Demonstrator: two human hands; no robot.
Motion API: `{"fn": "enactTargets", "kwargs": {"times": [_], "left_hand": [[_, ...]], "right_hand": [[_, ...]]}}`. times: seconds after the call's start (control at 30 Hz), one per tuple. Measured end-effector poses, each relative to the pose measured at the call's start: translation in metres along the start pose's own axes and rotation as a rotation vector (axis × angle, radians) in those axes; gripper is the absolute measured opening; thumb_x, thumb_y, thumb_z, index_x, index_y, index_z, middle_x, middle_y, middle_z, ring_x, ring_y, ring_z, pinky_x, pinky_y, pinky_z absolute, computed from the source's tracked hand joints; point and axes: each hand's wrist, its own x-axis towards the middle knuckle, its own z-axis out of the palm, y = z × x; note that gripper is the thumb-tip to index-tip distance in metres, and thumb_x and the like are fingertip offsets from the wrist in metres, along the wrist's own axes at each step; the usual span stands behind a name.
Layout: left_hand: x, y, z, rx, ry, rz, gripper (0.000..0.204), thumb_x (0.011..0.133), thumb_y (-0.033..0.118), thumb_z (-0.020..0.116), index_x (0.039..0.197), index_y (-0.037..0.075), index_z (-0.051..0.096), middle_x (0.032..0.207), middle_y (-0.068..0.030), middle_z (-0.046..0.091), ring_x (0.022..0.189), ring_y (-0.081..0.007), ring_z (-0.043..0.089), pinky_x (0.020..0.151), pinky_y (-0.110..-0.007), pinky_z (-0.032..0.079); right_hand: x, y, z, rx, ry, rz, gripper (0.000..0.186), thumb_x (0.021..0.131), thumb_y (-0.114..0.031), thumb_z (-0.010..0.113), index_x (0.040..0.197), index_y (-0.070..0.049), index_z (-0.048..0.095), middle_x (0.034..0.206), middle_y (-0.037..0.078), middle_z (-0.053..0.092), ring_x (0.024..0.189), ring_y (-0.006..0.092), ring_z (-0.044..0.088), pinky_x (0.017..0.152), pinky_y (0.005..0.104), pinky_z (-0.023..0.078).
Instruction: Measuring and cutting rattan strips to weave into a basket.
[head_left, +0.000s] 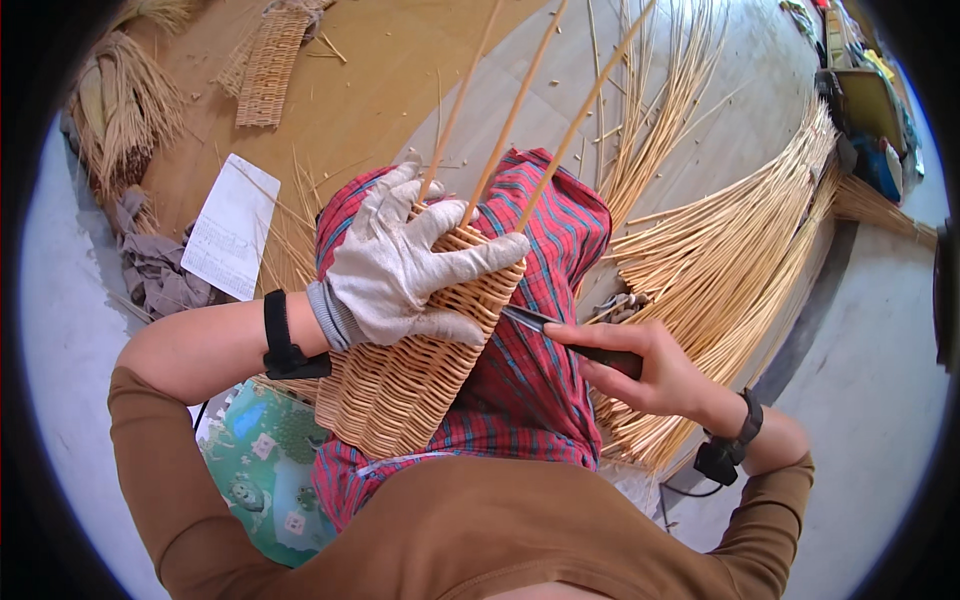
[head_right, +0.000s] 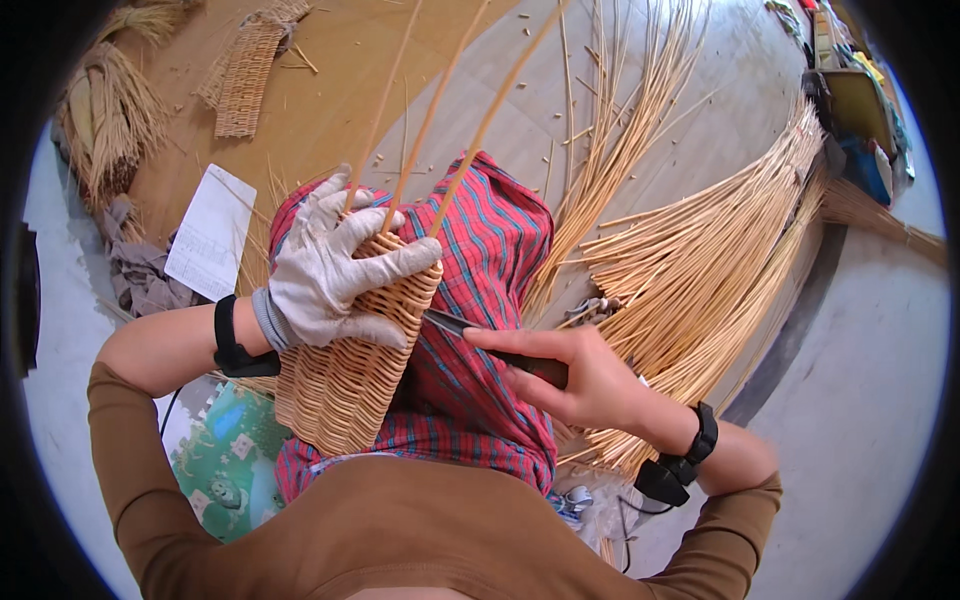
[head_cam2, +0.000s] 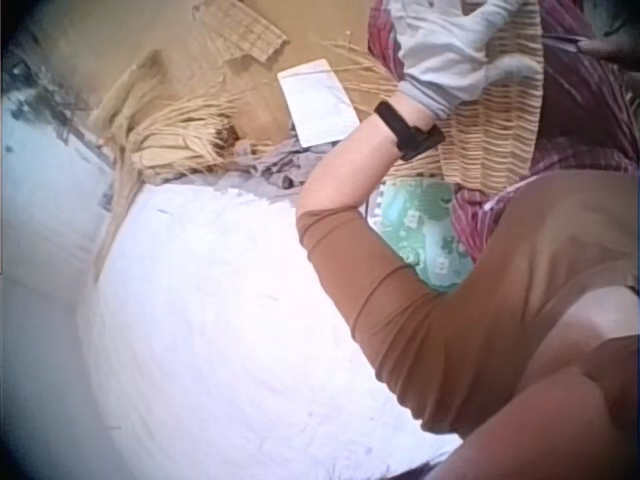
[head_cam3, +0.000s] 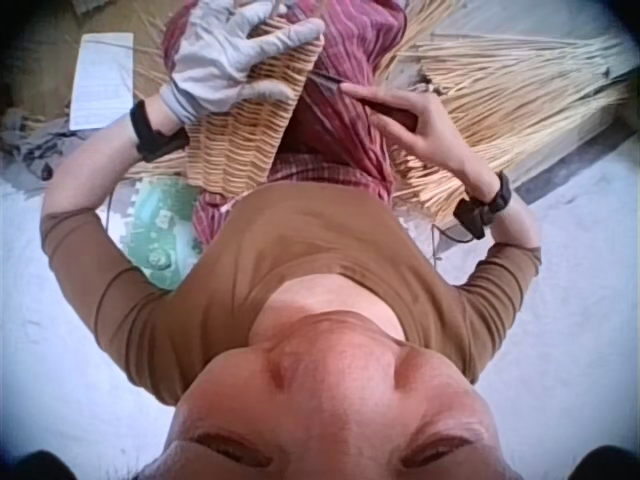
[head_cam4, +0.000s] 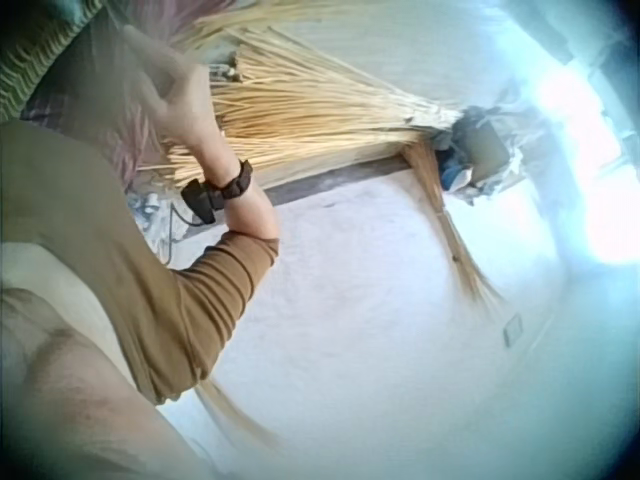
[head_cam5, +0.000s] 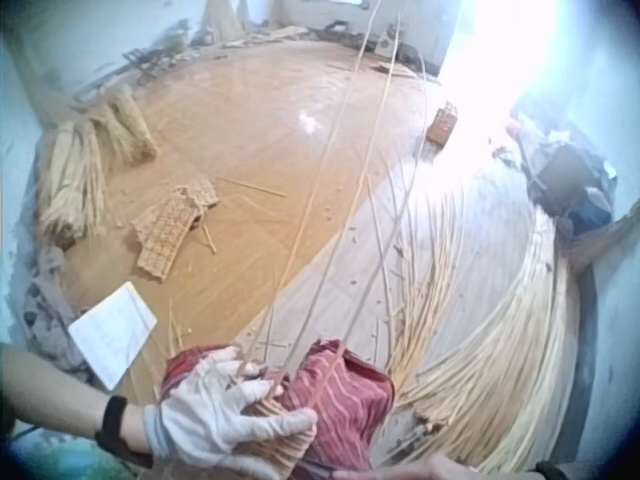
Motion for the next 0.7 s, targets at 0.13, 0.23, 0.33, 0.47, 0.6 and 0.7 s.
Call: {"fn": "enactTargets", "kwargs": {"times": [0.13,0.23,0.33,0.47,0.6,0.7], "left_hand": [[0.001,0.002,-0.001,0.008,-0.004,-0.01,0.091,0.066,0.083,0.069,0.145,0.039,0.061,0.136,-0.0148,0.062,0.13,-0.0446,0.051,0.122,-0.064,0.025],[-0.001,0.002,0.0,0.021,0.01,-0.009,0.091,0.066,0.083,0.069,0.146,0.04,0.061,0.139,-0.015,0.062,0.132,-0.0453,0.05,0.122,-0.063,0.025],[0.0,0.005,0.0,-0.003,0.017,-0.018,0.089,0.068,0.081,0.07,0.146,0.039,0.061,0.14,-0.0153,0.061,0.134,-0.0461,0.049,0.122,-0.063,0.024],[0.0,0.007,0.0,0.017,0.029,-0.008,0.088,0.067,0.079,0.072,0.144,0.038,0.063,0.139,-0.0146,0.061,0.132,-0.0444,0.049,0.121,-0.063,0.025],[0.0,0.012,0.001,0.065,0.083,0.017,0.089,0.065,0.078,0.075,0.142,0.034,0.065,0.137,-0.0124,0.061,0.129,-0.0418,0.05,0.12,-0.063,0.027],[-0.001,0.016,0.003,0.089,0.081,0.024,0.091,0.064,0.076,0.078,0.14,0.027,0.067,0.136,-0.0108,0.06,0.128,-0.0403,0.05,0.121,-0.062,0.026]], "right_hand": [[-0.001,-0.014,-0.004,-0.13,-0.066,0.083,0.054,0.088,-0.01,0.07,0.141,-0.021,0.067,0.074,0.003,0.063,0.051,0.0174,0.055,0.052,0.029,0.049],[0.0,-0.035,-0.005,-0.745,-0.071,-0.065,0.051,0.093,-0.004,0.066,0.143,-0.014,0.065,0.081,0.005,0.069,0.058,0.0093,0.06,0.055,0.027,0.049],[0.004,-0.012,0.015,0.049,0.073,0.03,0.06,0.085,-0.009,0.072,0.142,-0.026,0.066,0.061,0.005,0.053,0.047,0.0201,0.053,0.048,0.0348,0.047],[0.003,-0.007,0.008,-0.29,0.062,-0.048,0.057,0.086,-0.01,0.071,0.141,-0.024,0.067,0.07,0.009,0.065,0.052,0.0226,0.059,0.053,0.0365,0.05],[0.006,0.007,0.015,-0.121,0.099,-0.126,0.058,0.086,-0.009,0.071,0.141,-0.026,0.068,0.068,0.008,0.061,0.049,0.0192,0.054,0.051,0.0338,0.048],[0.001,0.034,0.025,0.752,-0.194,0.125,0.062,0.098,-0.011,0.061,0.158,-0.021,0.048,0.063,-0.001,0.046,0.051,0.0062,0.039,0.048,0.0245,0.034]]}}
